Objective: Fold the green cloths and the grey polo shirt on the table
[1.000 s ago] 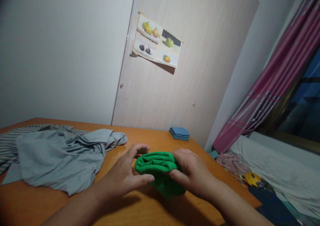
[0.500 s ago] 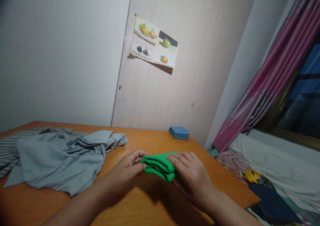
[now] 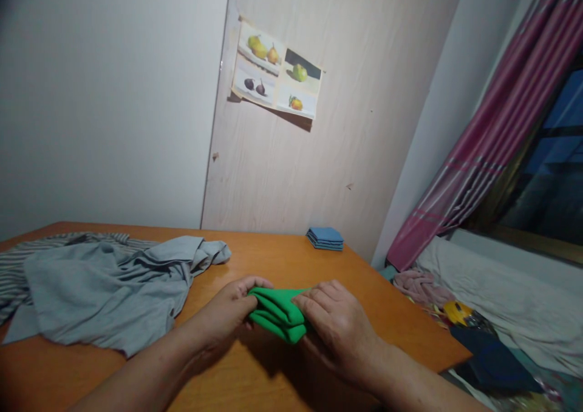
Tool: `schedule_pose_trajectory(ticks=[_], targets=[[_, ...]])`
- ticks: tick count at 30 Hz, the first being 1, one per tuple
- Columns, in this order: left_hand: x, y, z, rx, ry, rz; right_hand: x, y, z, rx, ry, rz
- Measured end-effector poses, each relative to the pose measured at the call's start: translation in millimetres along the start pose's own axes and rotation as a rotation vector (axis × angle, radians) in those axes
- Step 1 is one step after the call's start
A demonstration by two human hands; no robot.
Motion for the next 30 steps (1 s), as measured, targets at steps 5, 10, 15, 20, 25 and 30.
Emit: schedule_pose_trajectory(ticks=[5, 10, 15, 20, 25, 30], targets=[[4.0, -3.5, 1.2, -0.019, 0.061, 0.002, -1.8, -2.0, 4.4, -0.039, -0.014, -0.007], [-2.1, 3.2, 22.4, -0.092, 0.027, -0.082, 0.2, -2.8, 22.4, -0.152, -0.072, 0.017], [-15.7, 17.2, 42.1, -0.199, 0.019, -0.188, -0.2, 1.2, 36.8, -0.260, -0.164, -0.005], [-26.8, 22.9, 38.5, -0.191, -0.059, -0.217, 0.3, 3.7, 38.9, -0.310, -0.293, -0.017], [-24.9, 23.1, 39.5, -0.173, -0.029, -0.191, -5.9, 4.2, 42.2, -0.361, -0.492, -0.039], [-16.4, 23.3, 49.2, -0.245, -0.127, -0.133, -2.8, 5.0, 41.7, -0.342, -0.387, 0.032]])
Point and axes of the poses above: each hand's wrist, its own y-axis away from the middle knuckle, its own x-axis out of the back of the hand, z = x × y, the point moved 10 cm from there along -y, towards the middle knuckle, and after that the axes turned 10 degrees about y, right-handed, at the moved point
